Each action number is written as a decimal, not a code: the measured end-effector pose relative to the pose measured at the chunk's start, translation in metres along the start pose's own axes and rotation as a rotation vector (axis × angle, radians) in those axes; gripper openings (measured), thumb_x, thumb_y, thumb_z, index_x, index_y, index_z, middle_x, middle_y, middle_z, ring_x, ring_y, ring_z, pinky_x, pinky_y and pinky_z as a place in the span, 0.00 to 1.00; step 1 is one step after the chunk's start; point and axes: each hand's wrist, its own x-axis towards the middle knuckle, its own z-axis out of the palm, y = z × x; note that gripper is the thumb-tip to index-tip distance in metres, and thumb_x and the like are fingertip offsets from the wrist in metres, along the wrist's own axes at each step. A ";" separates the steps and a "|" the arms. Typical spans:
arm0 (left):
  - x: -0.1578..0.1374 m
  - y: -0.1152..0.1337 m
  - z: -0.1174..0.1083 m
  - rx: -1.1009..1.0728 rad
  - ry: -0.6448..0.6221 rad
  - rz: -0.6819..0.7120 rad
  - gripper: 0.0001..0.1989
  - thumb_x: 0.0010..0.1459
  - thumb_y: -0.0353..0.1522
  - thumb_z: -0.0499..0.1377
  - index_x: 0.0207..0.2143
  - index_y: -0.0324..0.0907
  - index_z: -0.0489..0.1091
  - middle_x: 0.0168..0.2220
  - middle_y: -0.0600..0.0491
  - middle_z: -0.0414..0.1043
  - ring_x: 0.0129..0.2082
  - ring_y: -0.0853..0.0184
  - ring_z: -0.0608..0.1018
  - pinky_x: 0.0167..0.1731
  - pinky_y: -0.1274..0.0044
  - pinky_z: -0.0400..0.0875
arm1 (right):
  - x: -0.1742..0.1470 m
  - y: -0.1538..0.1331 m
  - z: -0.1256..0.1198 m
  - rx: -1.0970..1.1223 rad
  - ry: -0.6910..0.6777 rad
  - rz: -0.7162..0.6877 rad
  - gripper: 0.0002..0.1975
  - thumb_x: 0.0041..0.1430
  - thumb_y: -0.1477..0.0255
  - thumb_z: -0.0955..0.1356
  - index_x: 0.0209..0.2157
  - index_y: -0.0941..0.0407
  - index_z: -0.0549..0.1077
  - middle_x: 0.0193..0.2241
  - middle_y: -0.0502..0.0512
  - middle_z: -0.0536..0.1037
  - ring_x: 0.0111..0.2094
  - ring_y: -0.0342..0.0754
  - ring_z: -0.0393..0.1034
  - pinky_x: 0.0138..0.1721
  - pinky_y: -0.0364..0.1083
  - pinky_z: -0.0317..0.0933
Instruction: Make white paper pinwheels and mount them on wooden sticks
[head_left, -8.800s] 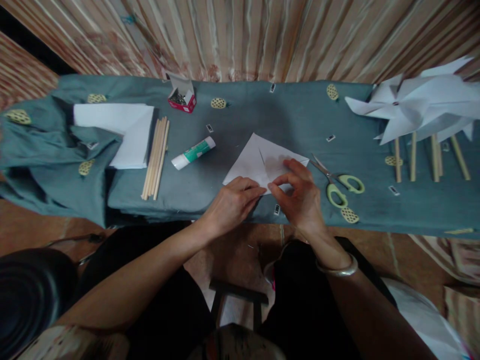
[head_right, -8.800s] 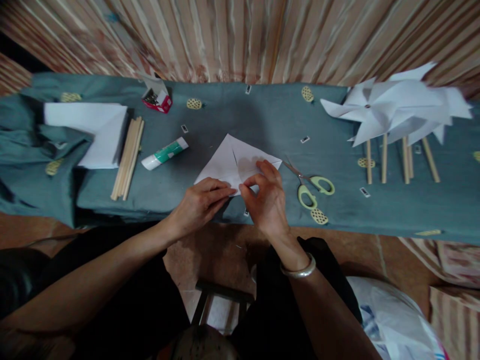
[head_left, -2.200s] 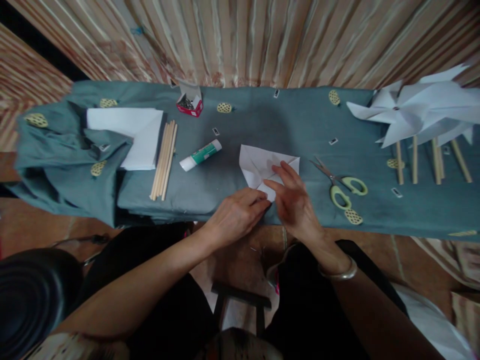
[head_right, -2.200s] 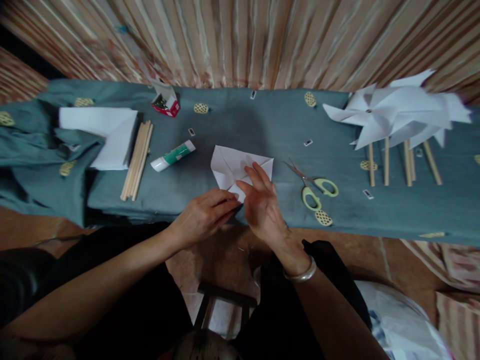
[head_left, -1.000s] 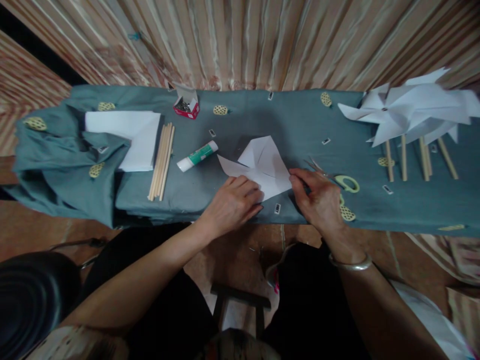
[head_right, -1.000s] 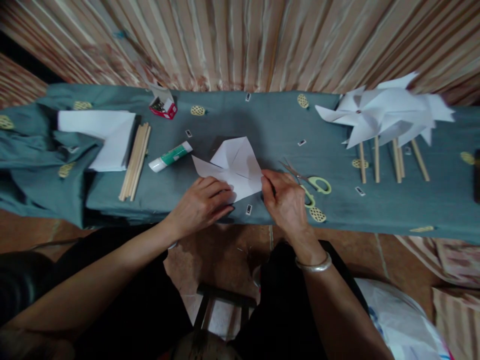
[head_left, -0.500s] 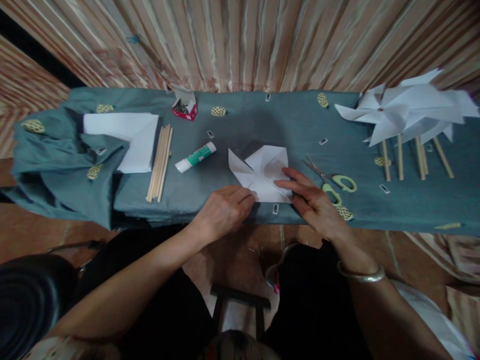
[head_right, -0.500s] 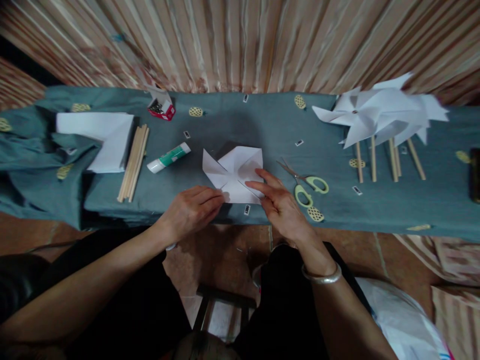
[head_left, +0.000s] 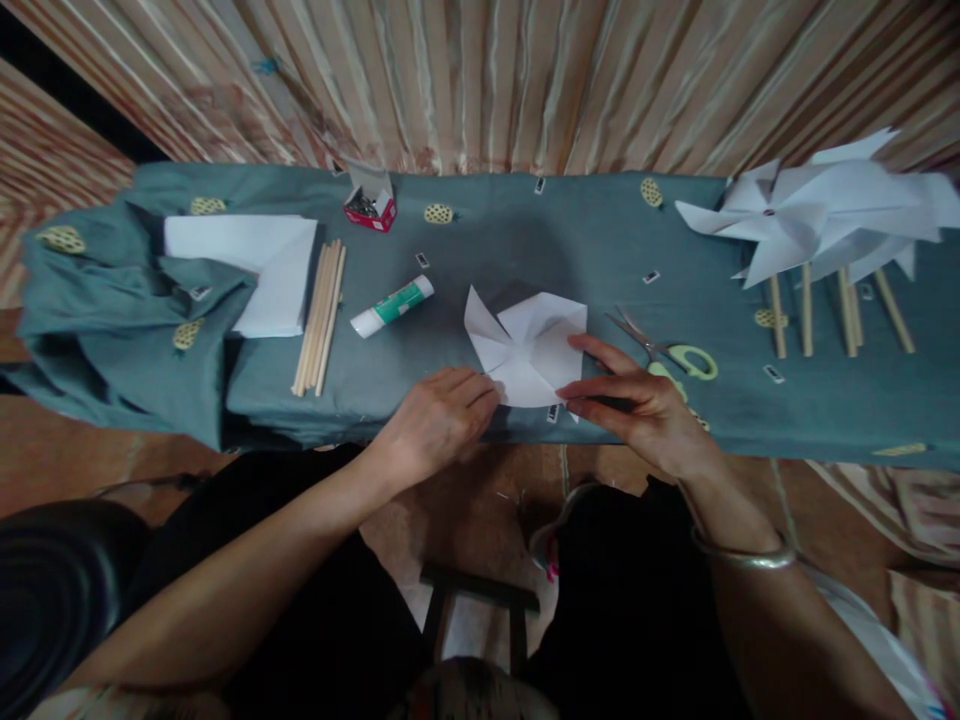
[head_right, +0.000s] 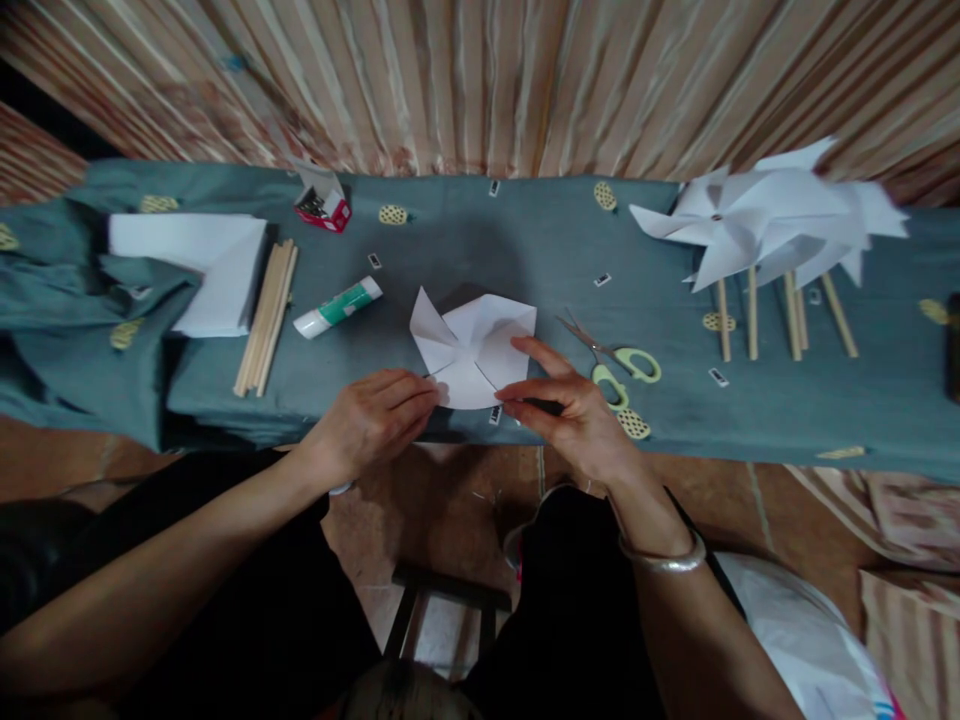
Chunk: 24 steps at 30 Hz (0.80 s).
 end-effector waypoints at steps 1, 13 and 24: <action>0.000 0.001 0.001 0.002 -0.009 0.001 0.08 0.64 0.27 0.52 0.39 0.36 0.71 0.37 0.47 0.75 0.37 0.63 0.76 0.35 0.72 0.74 | 0.000 0.000 0.000 -0.002 0.008 0.001 0.05 0.56 0.67 0.72 0.35 0.49 0.81 0.60 0.50 0.68 0.61 0.56 0.63 0.61 0.60 0.57; 0.003 0.014 0.011 -0.050 -0.017 0.042 0.12 0.65 0.28 0.50 0.44 0.36 0.72 0.45 0.45 0.75 0.45 0.60 0.74 0.40 0.70 0.74 | 0.016 -0.009 0.018 -0.117 0.039 -0.034 0.08 0.61 0.66 0.67 0.36 0.48 0.80 0.59 0.51 0.70 0.62 0.55 0.60 0.62 0.58 0.55; 0.002 0.012 0.008 -0.096 -0.006 0.030 0.09 0.63 0.26 0.54 0.43 0.33 0.72 0.43 0.46 0.76 0.44 0.61 0.76 0.43 0.71 0.76 | 0.041 0.010 0.034 -0.172 0.175 -0.150 0.03 0.56 0.68 0.70 0.29 0.51 0.77 0.55 0.53 0.72 0.58 0.56 0.65 0.60 0.60 0.57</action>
